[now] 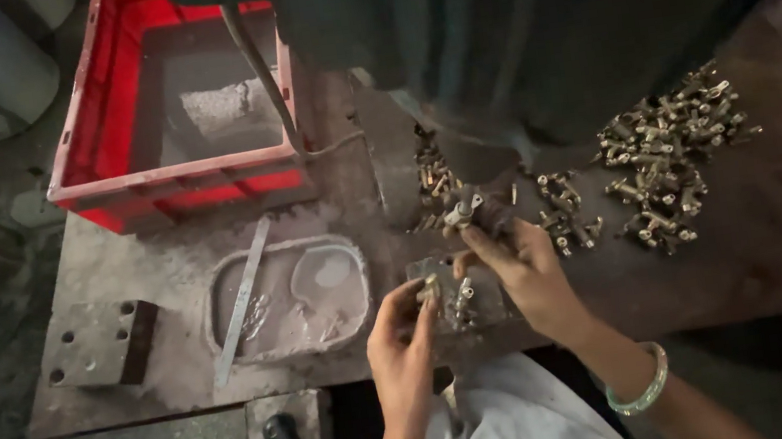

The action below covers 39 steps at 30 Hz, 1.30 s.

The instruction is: Drilling or tapping small brass metal parts using a drill press machine.

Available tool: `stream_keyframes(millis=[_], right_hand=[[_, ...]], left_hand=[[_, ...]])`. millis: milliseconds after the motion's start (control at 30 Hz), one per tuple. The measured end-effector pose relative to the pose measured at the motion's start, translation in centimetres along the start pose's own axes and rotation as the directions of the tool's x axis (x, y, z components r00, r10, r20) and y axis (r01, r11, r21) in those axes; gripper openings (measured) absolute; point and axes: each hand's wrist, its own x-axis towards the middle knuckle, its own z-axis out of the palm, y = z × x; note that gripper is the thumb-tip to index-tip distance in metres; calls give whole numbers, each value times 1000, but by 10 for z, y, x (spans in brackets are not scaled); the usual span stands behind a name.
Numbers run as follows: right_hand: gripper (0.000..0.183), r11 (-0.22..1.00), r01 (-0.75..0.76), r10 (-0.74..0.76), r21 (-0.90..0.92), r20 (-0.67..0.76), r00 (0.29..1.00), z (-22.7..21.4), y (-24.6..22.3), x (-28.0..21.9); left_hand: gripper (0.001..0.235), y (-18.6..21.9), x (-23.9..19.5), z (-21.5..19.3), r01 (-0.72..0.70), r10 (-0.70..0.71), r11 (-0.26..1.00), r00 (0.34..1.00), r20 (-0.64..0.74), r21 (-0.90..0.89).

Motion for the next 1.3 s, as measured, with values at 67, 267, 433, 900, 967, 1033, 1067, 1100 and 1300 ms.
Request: stream_keyframes(millis=[67, 267, 433, 900, 967, 1033, 1067, 1100, 1300], right_hand=[[24, 998, -1, -7, 66, 112, 994, -6, 4, 3], [23, 997, -63, 59, 41, 89, 994, -13, 8, 3], [24, 988, -153, 153, -16, 52, 987, -18, 4, 11], [39, 956, -72, 101, -283, 89, 991, -73, 78, -9], [30, 921, -229, 232, -315, -31, 972, -52, 40, -3], [31, 902, -126, 188, -414, 112, 976, -57, 44, -25], [33, 867, -20, 169, -498, 256, 952, -64, 43, -35], [33, 874, -37, 185, -485, 260, 948, -62, 26, -39], [30, 367, 123, 585, -922, 332, 740, -76, 19, -46]], left_hand=[[33, 13, -13, -5, 153, -152, 988, 988, -26, 10], [40, 17, -25, -2, 129, -138, 963, 990, -21, -235], [40, 116, -16, 17, -104, 97, 980, 994, -48, -172], [38, 70, 12, 5, -537, 466, 519, 830, 306, 665], [36, 87, 5, 4, -381, 263, 616, 925, 276, 690], [31, 77, 7, 9, -323, 211, 756, 944, 254, 569], [26, 71, 8, 15, -240, 145, 871, 959, 242, 428], [26, 69, 0, -1, -222, 126, 867, 964, 234, 446], [17, 68, 16, -80, -208, -164, 866, 742, 651, 455]])
